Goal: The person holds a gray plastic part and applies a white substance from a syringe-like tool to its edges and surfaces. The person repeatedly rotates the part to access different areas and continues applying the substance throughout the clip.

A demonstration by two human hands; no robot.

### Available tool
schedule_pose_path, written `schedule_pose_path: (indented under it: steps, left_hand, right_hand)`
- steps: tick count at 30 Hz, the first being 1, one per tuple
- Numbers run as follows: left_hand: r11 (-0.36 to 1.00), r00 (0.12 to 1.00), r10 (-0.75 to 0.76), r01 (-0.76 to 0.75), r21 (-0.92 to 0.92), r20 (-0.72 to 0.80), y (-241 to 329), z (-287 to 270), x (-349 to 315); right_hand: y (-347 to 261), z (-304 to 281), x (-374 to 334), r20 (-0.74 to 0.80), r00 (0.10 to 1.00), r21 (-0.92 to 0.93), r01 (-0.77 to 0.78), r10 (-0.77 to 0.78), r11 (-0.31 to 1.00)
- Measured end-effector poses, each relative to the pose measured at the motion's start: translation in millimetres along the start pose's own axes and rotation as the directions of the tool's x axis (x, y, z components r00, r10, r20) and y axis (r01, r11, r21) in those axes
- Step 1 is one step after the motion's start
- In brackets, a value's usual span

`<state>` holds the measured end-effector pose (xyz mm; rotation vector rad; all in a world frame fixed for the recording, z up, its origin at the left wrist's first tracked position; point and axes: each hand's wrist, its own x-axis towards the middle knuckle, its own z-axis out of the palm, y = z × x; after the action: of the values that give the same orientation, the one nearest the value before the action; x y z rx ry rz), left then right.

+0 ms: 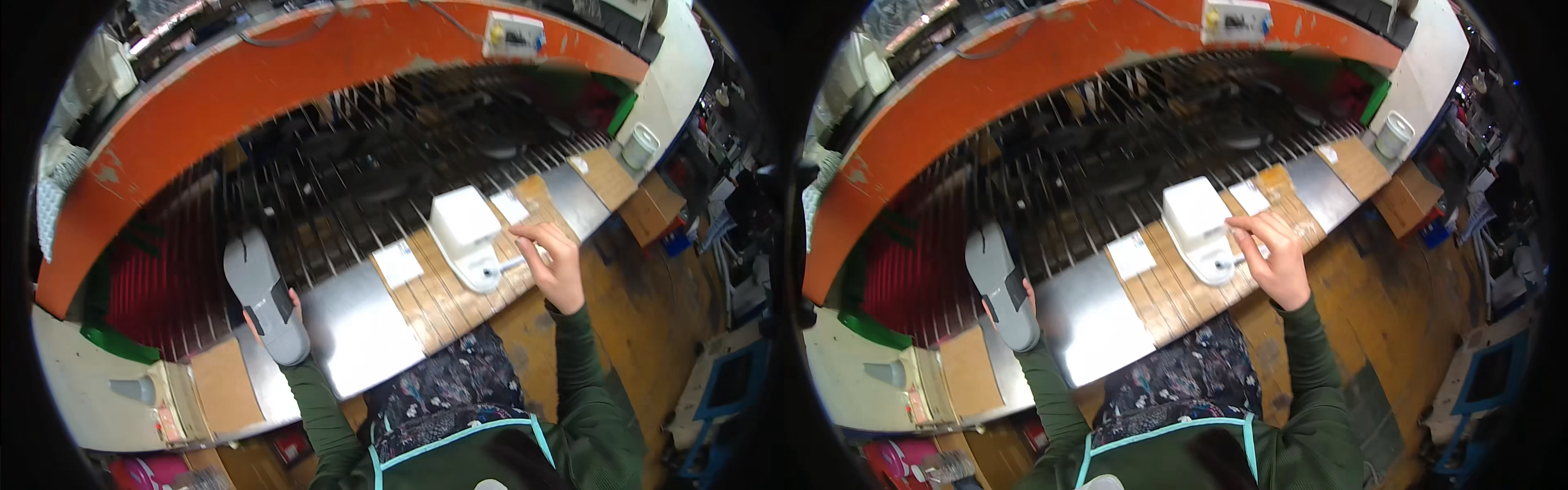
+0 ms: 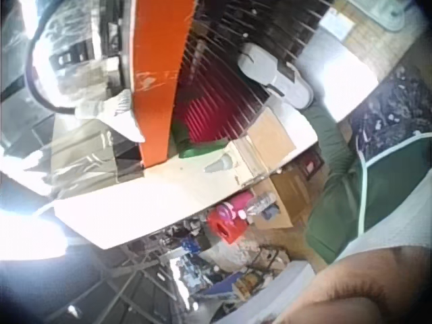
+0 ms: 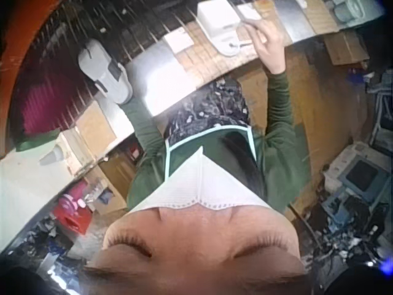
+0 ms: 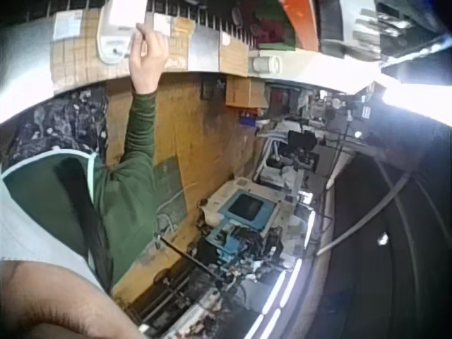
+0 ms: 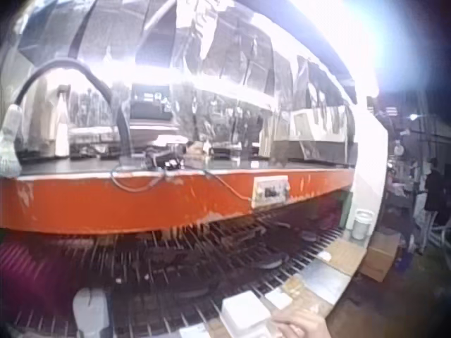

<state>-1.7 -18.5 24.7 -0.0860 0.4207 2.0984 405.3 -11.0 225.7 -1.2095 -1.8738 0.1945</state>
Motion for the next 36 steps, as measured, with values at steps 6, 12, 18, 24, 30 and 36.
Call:
schedule_pose_path:
  steps: [6, 12, 18, 24, 30, 36]
  left_hand:
    - [0.950, 0.978, -0.204, 0.187, 0.250, 0.044, -53, 30, -110]
    - [0.826, 0.987, -0.124, 0.049, 0.562, 0.097, -85, 66, -157]
    - [0.932, 0.924, -0.357, 0.340, 0.127, 0.139, -99, 72, -151]
    - [0.729, 0.995, -0.081, 0.095, 0.677, -0.053, -112, 61, -134]
    - [0.850, 0.987, -0.158, 0.151, 0.505, -0.029, -111, 64, -134]
    - [0.887, 0.873, -0.434, 0.370, 0.277, 0.224, -95, 54, -121]
  right_hand:
    - [124, 51, -90, 0.052, 0.996, -0.415, -0.050, 0.079, 0.908]
    - [179, 46, -78, 0.261, 0.961, -0.279, -0.020, 0.096, 0.960]
    - [165, 37, -85, 0.216, 0.976, -0.357, 0.073, 0.006, 0.931]
    - [137, 33, -78, 0.081, 0.994, -0.413, 0.105, -0.079, 0.905]
    - [132, 40, -80, 0.113, 0.993, -0.523, 0.098, -0.045, 0.847]
    - [131, 43, -76, 0.079, 0.993, -0.548, 0.115, -0.085, 0.829]
